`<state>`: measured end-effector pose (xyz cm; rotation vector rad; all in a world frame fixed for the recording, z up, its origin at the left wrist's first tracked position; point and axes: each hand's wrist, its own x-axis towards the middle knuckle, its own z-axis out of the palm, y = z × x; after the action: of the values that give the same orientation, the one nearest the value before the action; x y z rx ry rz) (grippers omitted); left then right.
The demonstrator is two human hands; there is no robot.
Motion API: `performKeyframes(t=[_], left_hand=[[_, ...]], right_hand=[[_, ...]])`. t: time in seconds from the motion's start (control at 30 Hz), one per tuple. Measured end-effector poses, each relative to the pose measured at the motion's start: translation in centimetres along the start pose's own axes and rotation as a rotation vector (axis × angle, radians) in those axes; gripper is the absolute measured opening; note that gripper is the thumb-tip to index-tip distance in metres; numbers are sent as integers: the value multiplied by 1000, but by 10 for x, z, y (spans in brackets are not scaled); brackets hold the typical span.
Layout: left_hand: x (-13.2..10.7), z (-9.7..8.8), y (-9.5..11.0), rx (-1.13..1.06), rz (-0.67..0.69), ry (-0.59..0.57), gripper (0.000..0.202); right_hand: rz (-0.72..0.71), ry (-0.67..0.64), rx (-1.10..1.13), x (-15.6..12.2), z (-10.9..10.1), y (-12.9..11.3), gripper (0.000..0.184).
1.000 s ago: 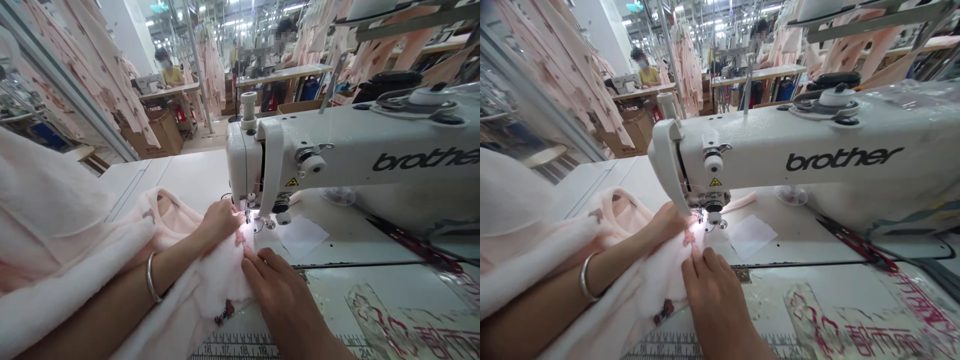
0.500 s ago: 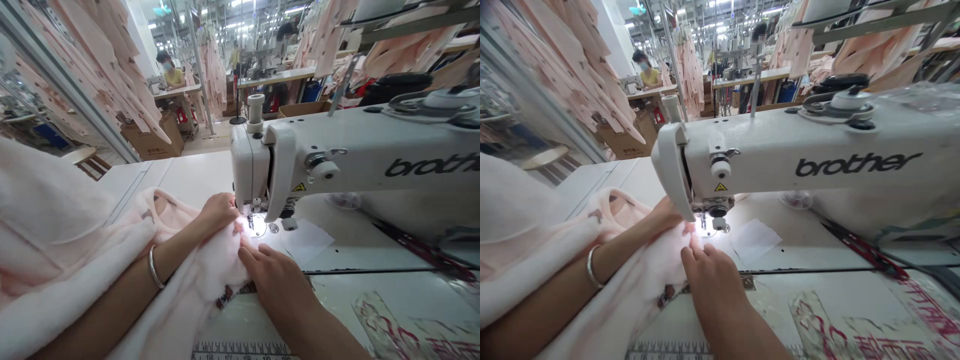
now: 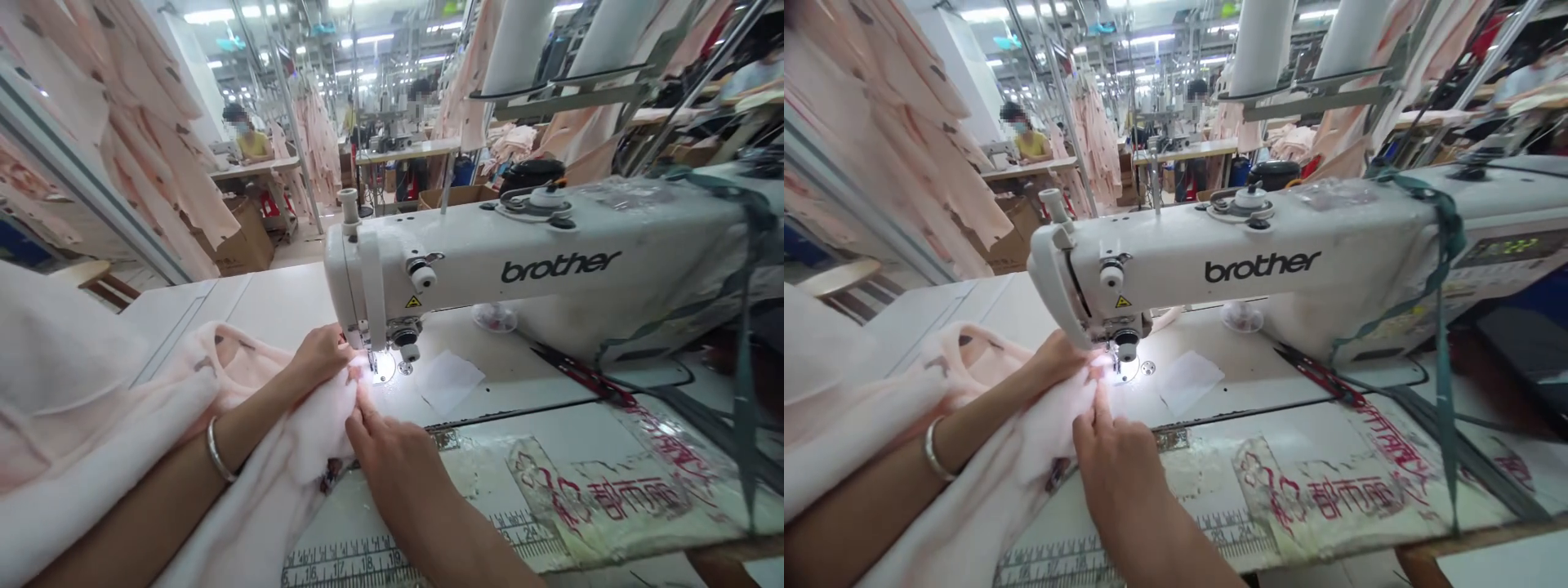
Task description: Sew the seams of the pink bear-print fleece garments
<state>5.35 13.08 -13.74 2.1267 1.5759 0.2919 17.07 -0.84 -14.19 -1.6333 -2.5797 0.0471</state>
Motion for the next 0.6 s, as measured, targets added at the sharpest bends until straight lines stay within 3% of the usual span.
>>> performKeyframes(t=[0.1, 0.17, 0.23, 0.3, 0.4, 0.5, 0.6], left_hand=[[-4, -11, -1, 38, 15, 25, 16], [-19, -32, -2, 72, 2, 63, 14], [-48, -61, -1, 47, -20, 67, 20], [-88, -87, 4, -91, -29, -7, 33], [-150, -102, 17, -376, -18, -91, 35], [-187, -95, 28, -489, 24, -70, 20], [-198, -91, 35, -496, 11, -99, 12]], right_hand=[[4, 5, 45, 7, -12, 3, 30], [-26, 64, 81, 8, -24, 0, 29], [-86, 230, 210, 3, -35, -9, 30], [-174, 416, 429, -6, -42, -21, 36], [-246, 553, 707, -22, -46, -36, 34], [-75, 429, 1052, -32, -51, -35, 12], [120, 134, 1461, -43, -63, -23, 27]])
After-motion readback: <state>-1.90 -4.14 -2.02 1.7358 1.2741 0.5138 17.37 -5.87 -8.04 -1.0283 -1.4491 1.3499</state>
